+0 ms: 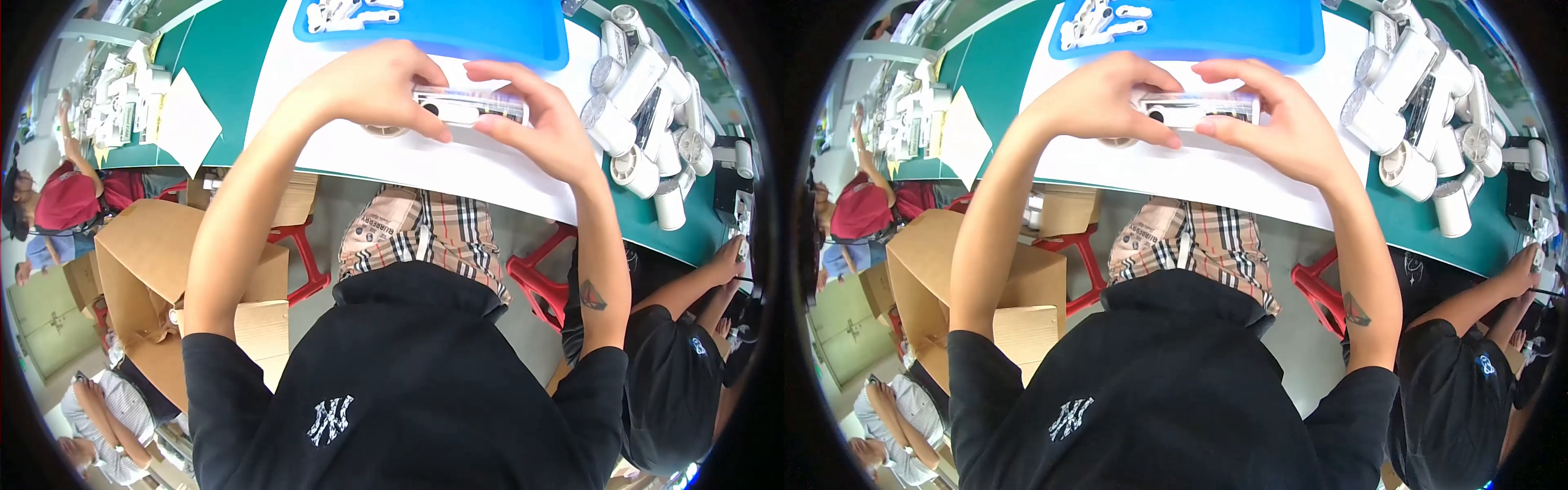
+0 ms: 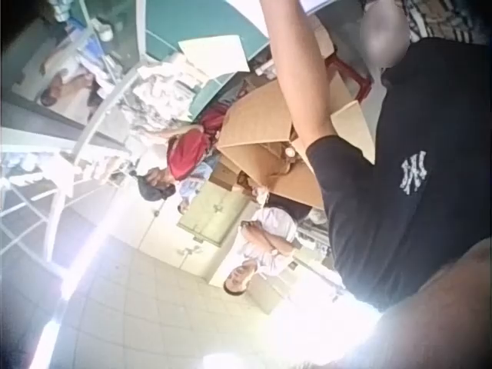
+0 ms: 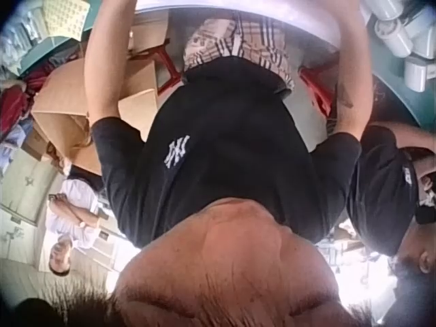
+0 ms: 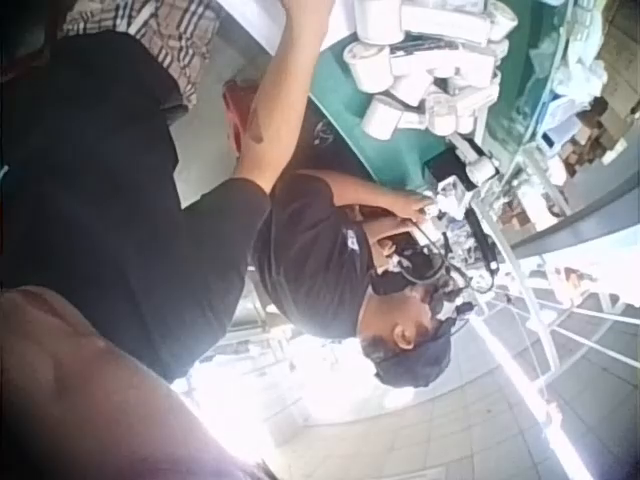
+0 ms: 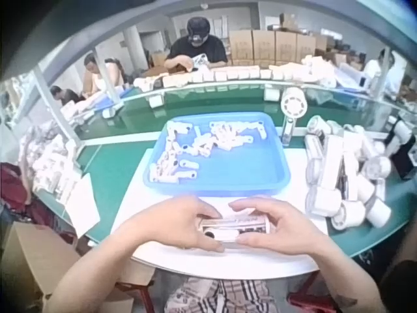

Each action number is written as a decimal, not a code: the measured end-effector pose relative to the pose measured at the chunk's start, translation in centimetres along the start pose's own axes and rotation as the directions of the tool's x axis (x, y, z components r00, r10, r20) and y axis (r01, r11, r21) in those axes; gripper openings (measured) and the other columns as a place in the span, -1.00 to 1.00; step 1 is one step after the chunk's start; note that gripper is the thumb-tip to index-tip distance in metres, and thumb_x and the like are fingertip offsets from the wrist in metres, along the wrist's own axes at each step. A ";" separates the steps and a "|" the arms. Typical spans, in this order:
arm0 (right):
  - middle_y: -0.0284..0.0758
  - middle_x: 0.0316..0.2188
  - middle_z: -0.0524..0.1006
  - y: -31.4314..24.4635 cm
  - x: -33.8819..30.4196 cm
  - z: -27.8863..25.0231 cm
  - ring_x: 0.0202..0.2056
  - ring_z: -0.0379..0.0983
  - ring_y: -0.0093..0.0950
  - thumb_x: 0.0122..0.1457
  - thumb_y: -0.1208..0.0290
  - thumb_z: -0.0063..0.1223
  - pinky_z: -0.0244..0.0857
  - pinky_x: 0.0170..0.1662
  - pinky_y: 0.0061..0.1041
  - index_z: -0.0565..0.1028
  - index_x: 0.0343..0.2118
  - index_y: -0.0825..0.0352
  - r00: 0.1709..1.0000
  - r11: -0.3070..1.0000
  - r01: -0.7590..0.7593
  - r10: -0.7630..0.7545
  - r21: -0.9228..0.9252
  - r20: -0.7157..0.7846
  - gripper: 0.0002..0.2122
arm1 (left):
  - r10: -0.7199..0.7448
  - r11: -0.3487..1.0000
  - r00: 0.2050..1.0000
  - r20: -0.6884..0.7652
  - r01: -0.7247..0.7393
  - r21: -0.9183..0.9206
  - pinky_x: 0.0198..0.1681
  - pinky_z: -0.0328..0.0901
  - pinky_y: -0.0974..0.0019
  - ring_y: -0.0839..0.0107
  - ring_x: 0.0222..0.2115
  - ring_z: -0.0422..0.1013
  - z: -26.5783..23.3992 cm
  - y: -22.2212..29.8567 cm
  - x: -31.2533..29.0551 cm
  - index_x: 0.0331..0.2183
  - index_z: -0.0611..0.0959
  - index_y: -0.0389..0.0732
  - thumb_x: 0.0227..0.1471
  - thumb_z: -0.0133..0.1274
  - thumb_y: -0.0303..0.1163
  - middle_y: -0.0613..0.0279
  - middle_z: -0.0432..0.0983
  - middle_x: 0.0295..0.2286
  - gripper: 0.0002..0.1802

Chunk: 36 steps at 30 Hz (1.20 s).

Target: The person assembles handheld fans by hand on an assembly line, taking fan components from a tray and putting them together to form a complete fan, then placing the finished fans into a cardboard box.

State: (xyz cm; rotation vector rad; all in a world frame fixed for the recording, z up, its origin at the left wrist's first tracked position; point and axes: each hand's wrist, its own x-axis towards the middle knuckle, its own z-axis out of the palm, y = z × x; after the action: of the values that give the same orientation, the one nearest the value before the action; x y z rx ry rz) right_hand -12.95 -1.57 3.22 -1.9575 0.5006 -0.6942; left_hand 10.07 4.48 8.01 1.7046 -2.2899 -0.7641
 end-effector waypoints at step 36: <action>-0.22 -0.16 0.50 -2.4 -2.3 1.3 -0.07 0.38 -0.21 0.04 0.31 0.16 0.24 0.02 -0.28 0.50 -0.06 0.32 0.965 0.540 0.234 -0.233 -0.808 0.123 -0.62 | 0.228 0.953 0.719 -0.657 -0.302 0.001 0.10 0.21 0.12 0.07 0.05 0.30 10.5 -0.9 -1.4 0.05 0.49 -0.22 0.01 0.17 -0.30 -0.01 0.43 -0.03 -0.46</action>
State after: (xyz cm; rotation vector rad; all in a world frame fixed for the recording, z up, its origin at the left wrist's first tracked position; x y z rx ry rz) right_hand -13.70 1.69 4.29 -2.9686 0.6363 -0.6815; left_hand 6.63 8.68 -1.16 1.2662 -1.8799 -0.1670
